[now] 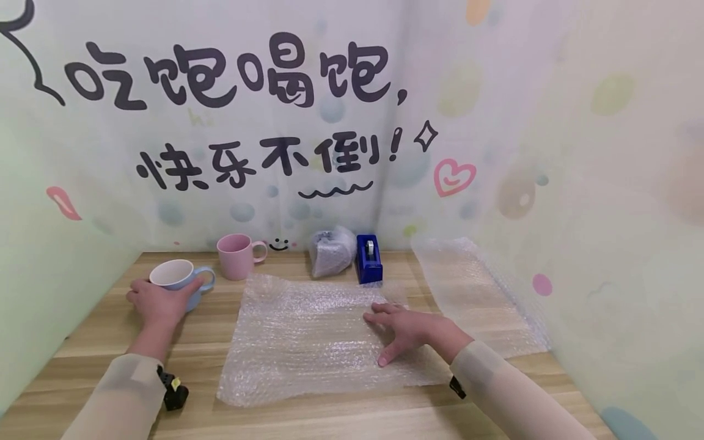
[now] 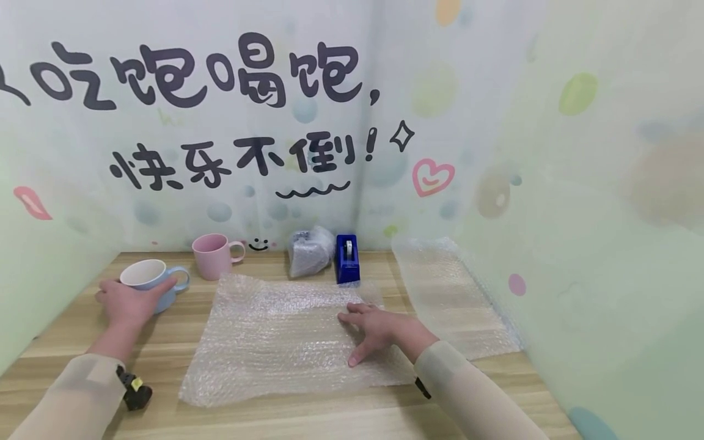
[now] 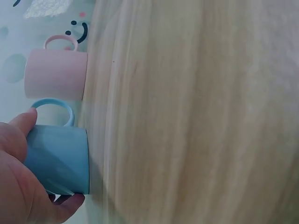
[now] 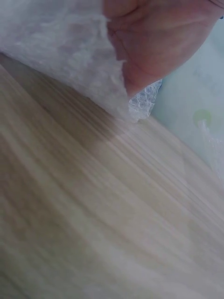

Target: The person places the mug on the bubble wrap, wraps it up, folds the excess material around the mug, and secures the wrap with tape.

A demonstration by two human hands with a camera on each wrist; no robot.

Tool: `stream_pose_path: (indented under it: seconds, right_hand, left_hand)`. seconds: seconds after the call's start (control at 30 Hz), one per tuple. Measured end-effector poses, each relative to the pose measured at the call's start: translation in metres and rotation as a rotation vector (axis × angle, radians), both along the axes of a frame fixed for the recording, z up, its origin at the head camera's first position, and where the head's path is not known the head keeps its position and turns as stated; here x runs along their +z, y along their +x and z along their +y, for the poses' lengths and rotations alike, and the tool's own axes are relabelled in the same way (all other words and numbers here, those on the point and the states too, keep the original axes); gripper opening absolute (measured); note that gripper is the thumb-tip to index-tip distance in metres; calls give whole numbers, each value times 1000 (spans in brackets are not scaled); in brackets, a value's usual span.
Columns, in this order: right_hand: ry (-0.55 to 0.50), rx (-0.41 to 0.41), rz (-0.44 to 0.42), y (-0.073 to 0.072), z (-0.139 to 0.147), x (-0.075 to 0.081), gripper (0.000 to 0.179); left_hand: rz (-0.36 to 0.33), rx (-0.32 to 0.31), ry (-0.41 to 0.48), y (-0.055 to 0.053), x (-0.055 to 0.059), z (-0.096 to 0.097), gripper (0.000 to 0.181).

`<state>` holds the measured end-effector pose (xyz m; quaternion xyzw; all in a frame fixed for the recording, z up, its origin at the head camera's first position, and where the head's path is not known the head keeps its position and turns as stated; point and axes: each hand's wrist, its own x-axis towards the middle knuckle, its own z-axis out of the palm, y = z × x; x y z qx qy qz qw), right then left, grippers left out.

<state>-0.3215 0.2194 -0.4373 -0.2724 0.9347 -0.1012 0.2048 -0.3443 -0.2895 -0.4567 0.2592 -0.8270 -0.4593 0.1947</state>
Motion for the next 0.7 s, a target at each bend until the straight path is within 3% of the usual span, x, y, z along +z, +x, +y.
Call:
stream_pose_path:
  seconds: [0.27, 0.37, 0.43, 0.57, 0.7]
  right_hand:
    - [3, -2, -2, 1, 0, -1, 107]
    - [8, -4, -5, 1, 0, -2, 107]
    - [7, -1, -4, 1, 0, -2, 108]
    - [0, -2, -1, -1, 1, -2, 108]
    - [-5, -9, -2, -2, 2, -3, 108]
  left_hand:
    - [1, -50, -9, 0, 9, -5, 102]
    - [38, -93, -8, 0, 21, -3, 99]
    - [90, -139, 21, 0, 34, 5, 100]
    - [205, -299, 105, 1, 71, 37, 101]
    - [233, -555, 136, 6, 102, 82, 98]
